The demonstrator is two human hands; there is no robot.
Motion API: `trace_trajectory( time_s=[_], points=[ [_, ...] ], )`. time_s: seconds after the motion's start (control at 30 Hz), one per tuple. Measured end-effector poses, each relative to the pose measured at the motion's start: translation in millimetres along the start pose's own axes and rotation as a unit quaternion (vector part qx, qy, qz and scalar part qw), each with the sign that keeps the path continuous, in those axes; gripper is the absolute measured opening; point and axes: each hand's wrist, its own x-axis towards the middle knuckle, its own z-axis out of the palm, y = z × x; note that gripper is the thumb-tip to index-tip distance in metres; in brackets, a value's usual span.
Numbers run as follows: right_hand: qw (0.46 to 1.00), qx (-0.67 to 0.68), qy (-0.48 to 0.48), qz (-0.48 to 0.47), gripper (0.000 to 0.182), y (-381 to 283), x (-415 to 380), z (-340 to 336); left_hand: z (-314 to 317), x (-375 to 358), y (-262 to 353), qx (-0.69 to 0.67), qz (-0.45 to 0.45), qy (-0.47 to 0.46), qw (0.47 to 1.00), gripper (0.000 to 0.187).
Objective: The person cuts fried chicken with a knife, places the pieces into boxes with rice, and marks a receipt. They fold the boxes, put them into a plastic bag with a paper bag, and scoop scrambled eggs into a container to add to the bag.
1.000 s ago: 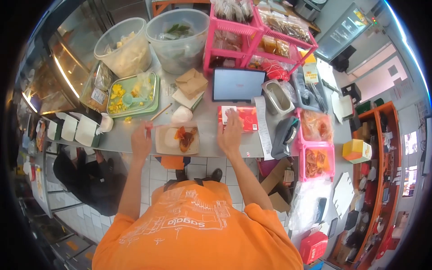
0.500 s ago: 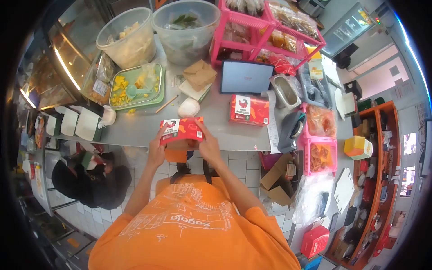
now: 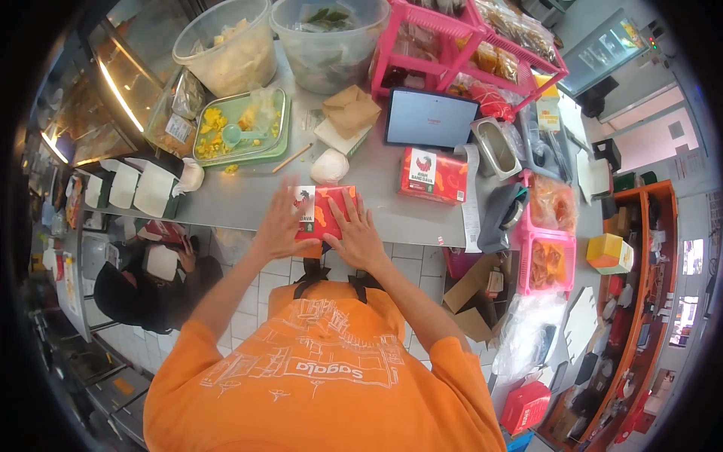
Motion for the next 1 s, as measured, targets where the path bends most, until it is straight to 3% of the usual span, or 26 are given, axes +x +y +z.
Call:
trace_trajectory(
  time_s=[0.07,0.1,0.27,0.3,0.33,0.43,0.47,0.53,0.57,0.63,0.67,0.73,0.77,0.8,0.83,0.87,0.9,0.93,1.0],
  points=[
    [1.000,0.004,0.000,-0.026,0.086,-2.3,-1.3,1.7,6.8,11.8,-5.8,0.042,0.118,-0.083,0.989,0.096],
    [0.998,-0.033,-0.029,-0.033,0.081,3.1,2.5,-5.5,6.3,13.1,-8.9,0.028,0.100,-0.123,0.987,0.085],
    [0.994,-0.070,-0.074,-0.051,0.073,2.9,8.5,-13.1,2.1,29.6,-15.3,0.039,0.093,-0.205,0.974,0.078],
    [0.986,-0.113,-0.118,-0.041,0.072,1.2,10.4,-13.6,1.6,28.2,-14.5,0.030,0.085,-0.236,0.968,0.073],
    [0.974,-0.155,-0.160,-0.031,0.070,-0.3,11.2,-15.8,3.2,24.5,-14.5,0.028,0.090,-0.238,0.967,0.073],
    [0.974,-0.187,-0.105,-0.080,0.069,14.6,5.4,-2.2,3.2,18.0,-9.9,0.082,0.103,-0.207,0.970,0.069],
    [0.974,-0.187,-0.102,-0.077,0.069,15.1,3.2,-2.1,-0.5,16.6,-3.6,0.069,0.097,-0.150,0.981,0.074],
    [0.985,-0.052,0.054,-0.153,0.063,16.3,-10.3,-1.2,-2.2,11.2,10.9,0.035,0.084,-0.041,0.995,0.086],
    [0.986,-0.056,0.056,-0.146,0.063,20.3,-17.9,-4.8,5.8,12.4,13.3,0.031,0.091,-0.042,0.995,0.086],
    [0.989,0.057,0.135,0.012,0.056,31.2,-41.3,-21.1,24.3,14.6,15.3,-0.013,-0.014,0.002,1.000,0.092],
    [0.945,0.162,0.245,0.146,0.046,29.9,-57.3,-52.8,24.6,18.3,17.0,-0.016,-0.007,0.005,1.000,0.092],
    [0.803,0.020,0.479,0.354,0.031,86.5,-103.8,-87.0,20.4,17.6,21.1,0.008,0.000,0.049,0.999,0.083],
    [0.733,-0.077,0.547,0.397,0.030,142.8,-131.2,-93.6,19.8,18.2,23.2,0.005,-0.010,0.041,0.999,0.081],
    [0.692,-0.139,0.541,0.458,0.032,155.0,-142.5,-116.3,18.5,16.3,23.2,0.002,-0.004,0.035,0.999,0.081],
    [0.706,-0.019,0.487,0.514,0.042,192.5,-156.5,-130.7,18.4,16.9,22.7,0.020,-0.003,0.039,0.999,0.081],
    [0.678,0.092,0.404,0.607,0.054,215.3,-155.3,-142.5,20.5,18.7,23.3,0.036,0.001,0.044,0.998,0.082],
    [0.616,0.330,0.412,0.584,0.062,205.1,-146.8,-158.0,23.3,17.7,23.1,0.025,0.000,0.045,0.999,0.081],
    [0.620,0.406,0.371,0.559,0.068,211.8,-146.7,-163.9,24.0,17.8,25.1,0.020,0.012,0.041,0.999,0.081],
    [0.622,0.410,0.348,0.569,0.057,235.1,-145.9,-162.4,21.2,19.7,27.3,0.029,0.013,0.056,0.998,0.081]
  ],
)
